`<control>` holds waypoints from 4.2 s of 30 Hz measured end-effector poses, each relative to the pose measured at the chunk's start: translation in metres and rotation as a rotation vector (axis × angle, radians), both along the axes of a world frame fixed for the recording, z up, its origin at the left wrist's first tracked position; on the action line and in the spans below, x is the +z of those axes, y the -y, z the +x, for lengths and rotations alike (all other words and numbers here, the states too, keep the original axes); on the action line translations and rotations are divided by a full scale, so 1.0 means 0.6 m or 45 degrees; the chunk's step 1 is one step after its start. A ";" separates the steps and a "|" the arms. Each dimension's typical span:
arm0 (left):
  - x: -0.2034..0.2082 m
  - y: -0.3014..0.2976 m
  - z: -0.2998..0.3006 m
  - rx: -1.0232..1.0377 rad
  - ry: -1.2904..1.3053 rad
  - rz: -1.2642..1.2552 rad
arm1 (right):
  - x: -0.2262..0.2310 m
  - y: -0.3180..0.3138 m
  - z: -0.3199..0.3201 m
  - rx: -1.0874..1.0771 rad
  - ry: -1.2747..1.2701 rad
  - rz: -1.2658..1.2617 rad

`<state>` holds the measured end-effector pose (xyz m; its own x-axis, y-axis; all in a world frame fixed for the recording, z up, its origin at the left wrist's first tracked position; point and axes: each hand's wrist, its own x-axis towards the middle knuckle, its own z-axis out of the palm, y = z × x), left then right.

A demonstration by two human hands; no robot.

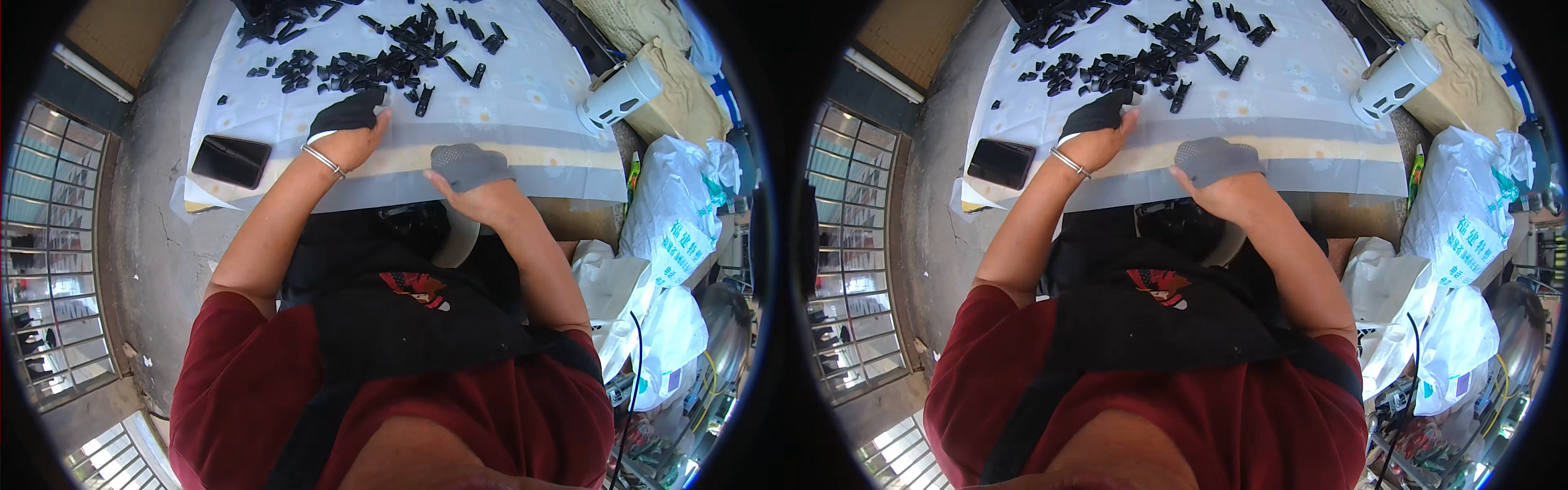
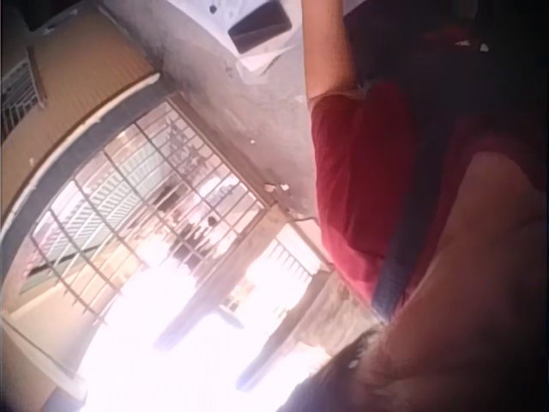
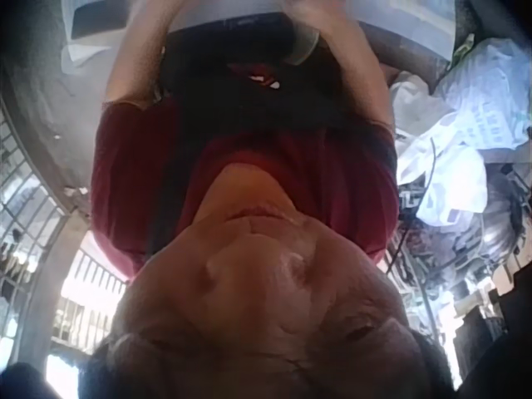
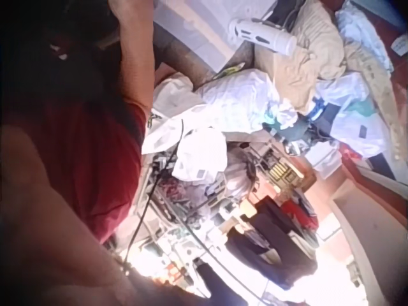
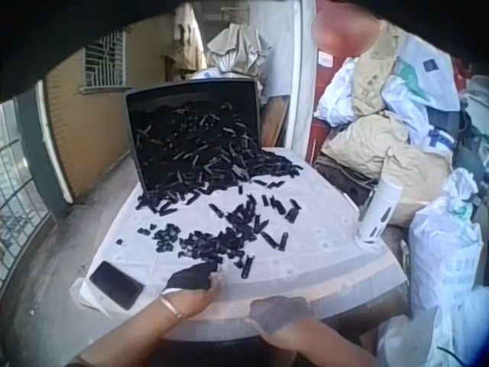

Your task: Inspecting and sorting small black plastic components on a workbench in a factory setting.

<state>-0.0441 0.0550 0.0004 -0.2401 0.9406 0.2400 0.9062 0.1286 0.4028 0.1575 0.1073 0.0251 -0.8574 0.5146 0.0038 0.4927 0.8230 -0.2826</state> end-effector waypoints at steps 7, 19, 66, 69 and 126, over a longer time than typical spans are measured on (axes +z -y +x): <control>-0.024 -0.110 -0.036 0.092 -0.300 -0.193 | -0.053 -0.134 -0.088 -0.006 -0.173 0.618; 0.014 -0.011 0.002 -0.227 0.090 -0.249 | -0.044 -0.037 -0.044 -0.101 -0.583 0.183; 0.054 0.054 0.045 -0.180 0.902 -0.098 | -0.013 0.024 0.002 -0.001 -0.714 0.325; 0.051 0.052 0.045 -0.267 0.700 0.081 | 0.000 0.028 -0.001 -0.004 -0.668 0.362; 0.004 0.082 0.091 -0.165 1.262 0.146 | -0.018 0.051 -0.010 0.086 -0.916 0.078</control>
<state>0.0102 0.0057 0.0028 -0.2779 0.9574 0.0784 0.1594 -0.0345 0.9866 0.1514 0.0769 0.0142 -0.6615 0.4415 0.6062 0.1494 0.8697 -0.4704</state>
